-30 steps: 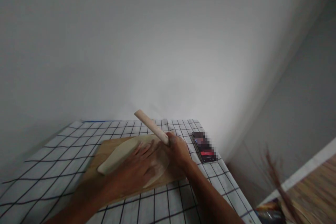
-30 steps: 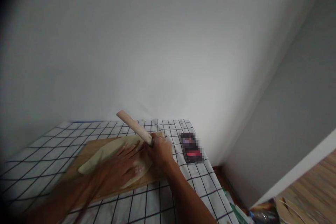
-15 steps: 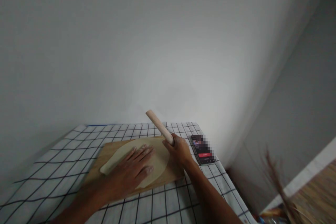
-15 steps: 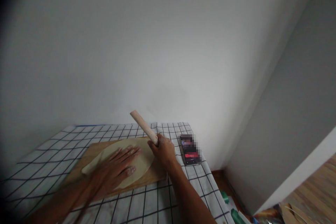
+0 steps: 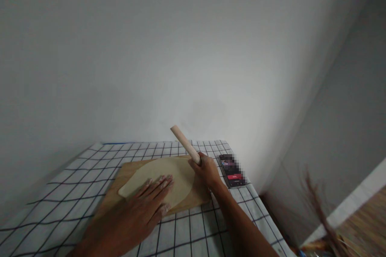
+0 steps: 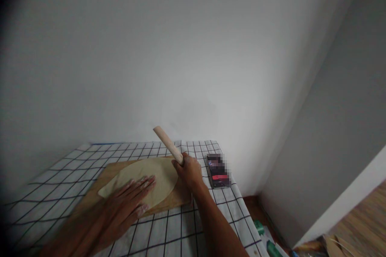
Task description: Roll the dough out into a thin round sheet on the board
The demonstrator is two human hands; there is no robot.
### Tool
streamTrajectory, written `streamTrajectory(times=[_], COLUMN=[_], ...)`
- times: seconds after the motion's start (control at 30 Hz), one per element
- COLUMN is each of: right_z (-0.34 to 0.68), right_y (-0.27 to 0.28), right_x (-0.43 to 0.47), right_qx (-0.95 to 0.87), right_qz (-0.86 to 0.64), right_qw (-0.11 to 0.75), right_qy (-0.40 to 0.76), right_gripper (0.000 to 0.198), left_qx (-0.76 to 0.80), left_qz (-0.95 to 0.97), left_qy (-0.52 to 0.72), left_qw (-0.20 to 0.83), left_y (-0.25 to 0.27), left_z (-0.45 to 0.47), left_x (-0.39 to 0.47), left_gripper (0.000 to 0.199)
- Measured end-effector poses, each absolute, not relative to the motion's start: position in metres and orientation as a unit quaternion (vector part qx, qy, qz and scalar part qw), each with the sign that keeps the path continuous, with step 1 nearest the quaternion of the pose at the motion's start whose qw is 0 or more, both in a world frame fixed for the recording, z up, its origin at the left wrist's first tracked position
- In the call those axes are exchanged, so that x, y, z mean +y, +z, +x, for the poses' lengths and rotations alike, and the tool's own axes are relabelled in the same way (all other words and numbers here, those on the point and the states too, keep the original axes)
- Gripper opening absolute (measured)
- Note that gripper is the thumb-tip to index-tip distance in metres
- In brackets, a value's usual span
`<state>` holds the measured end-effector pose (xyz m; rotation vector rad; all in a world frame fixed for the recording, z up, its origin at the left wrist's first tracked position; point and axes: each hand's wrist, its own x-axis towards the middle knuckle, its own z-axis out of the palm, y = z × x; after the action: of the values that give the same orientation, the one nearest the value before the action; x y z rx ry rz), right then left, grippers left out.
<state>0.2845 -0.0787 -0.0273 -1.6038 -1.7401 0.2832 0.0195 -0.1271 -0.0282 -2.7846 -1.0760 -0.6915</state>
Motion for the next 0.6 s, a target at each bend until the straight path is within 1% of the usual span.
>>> streamTrajectory(times=[0.13,0.33,0.6], right_z=[0.285,0.284,0.284], right_y=[-0.026,-0.026,-0.028], right_x=[-0.080,-0.080,-0.080], right_qx=[-0.684,-0.684,-0.694], right_qz=[-0.613,-0.606,-0.584], right_qw=[0.378,0.387,0.402], right_qy=[0.116,0.124,0.126], right_gripper=[0.027,0.025,0.027], left_qx=[-0.357,-0.356,-0.373], left_qz=[-0.910,-0.917,-0.914], left_qy=[-0.206,-0.145,-0.129], left_qw=[0.041,0.102,0.090], left_y=[-0.037,-0.052,-0.036], left_z=[0.008,-0.006,0.027], left_x=[-0.134,-0.150,-0.151], left_gripper=[0.051,0.056,0.054])
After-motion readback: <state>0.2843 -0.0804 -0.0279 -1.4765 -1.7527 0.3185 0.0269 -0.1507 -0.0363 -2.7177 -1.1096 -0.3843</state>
